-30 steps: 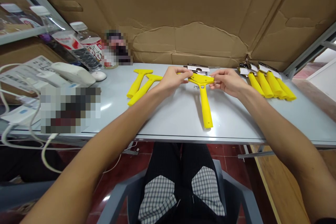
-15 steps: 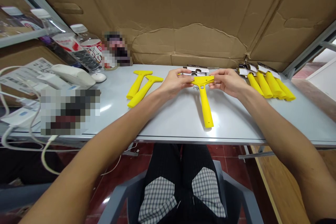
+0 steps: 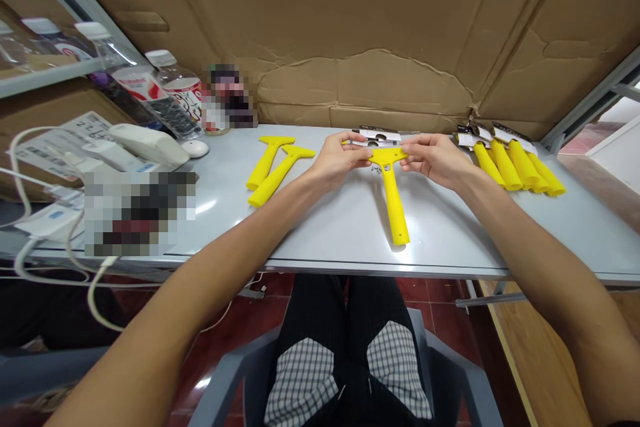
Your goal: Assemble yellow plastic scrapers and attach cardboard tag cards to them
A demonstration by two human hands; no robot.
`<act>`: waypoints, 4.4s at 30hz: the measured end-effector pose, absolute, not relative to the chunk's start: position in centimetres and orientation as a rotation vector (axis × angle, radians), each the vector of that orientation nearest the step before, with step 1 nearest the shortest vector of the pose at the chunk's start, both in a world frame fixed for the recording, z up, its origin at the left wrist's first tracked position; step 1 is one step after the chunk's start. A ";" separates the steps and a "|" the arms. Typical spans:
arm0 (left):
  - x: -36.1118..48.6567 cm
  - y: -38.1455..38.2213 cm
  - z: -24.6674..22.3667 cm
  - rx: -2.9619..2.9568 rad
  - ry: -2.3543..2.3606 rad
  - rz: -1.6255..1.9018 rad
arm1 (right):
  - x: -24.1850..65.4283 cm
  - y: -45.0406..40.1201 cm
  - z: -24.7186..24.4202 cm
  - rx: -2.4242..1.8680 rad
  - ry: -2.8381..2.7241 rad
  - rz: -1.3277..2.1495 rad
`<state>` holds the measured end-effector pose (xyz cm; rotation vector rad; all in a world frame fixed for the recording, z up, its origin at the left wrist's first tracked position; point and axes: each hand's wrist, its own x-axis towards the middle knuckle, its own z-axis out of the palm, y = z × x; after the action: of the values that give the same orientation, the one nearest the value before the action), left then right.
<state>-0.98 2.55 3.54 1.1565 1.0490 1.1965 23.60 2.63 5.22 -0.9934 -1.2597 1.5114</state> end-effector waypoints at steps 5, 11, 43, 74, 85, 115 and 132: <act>-1.0 2.5 3.8 1.087 1.078 1.075 | 23.7 2.8 5.0 -0.995 -1.245 1.476; -1.2 2.5 4.5 1.122 1.146 0.870 | 23.8 3.1 5.0 -1.018 -1.249 1.454; -2.0 2.8 4.8 1.270 1.102 0.927 | 23.5 2.9 4.0 -1.144 -1.366 1.572; -2.1 3.6 3.8 1.259 1.081 0.966 | 23.9 3.4 3.7 -1.177 -1.451 1.527; -2.3 3.6 4.2 1.251 1.057 0.973 | 23.9 3.4 3.7 -1.154 -1.432 1.560; 0.1 0.2 4.7 1.286 1.124 1.035 | 22.6 2.7 4.4 -1.148 -1.222 1.603; -2.5 4.0 1.6 2.382 1.331 0.823 | 24.6 3.8 5.5 -1.126 -1.246 1.482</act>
<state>-2.46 4.04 1.65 2.3824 1.3312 0.8234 24.63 3.80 5.49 -1.1264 -1.2456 1.4824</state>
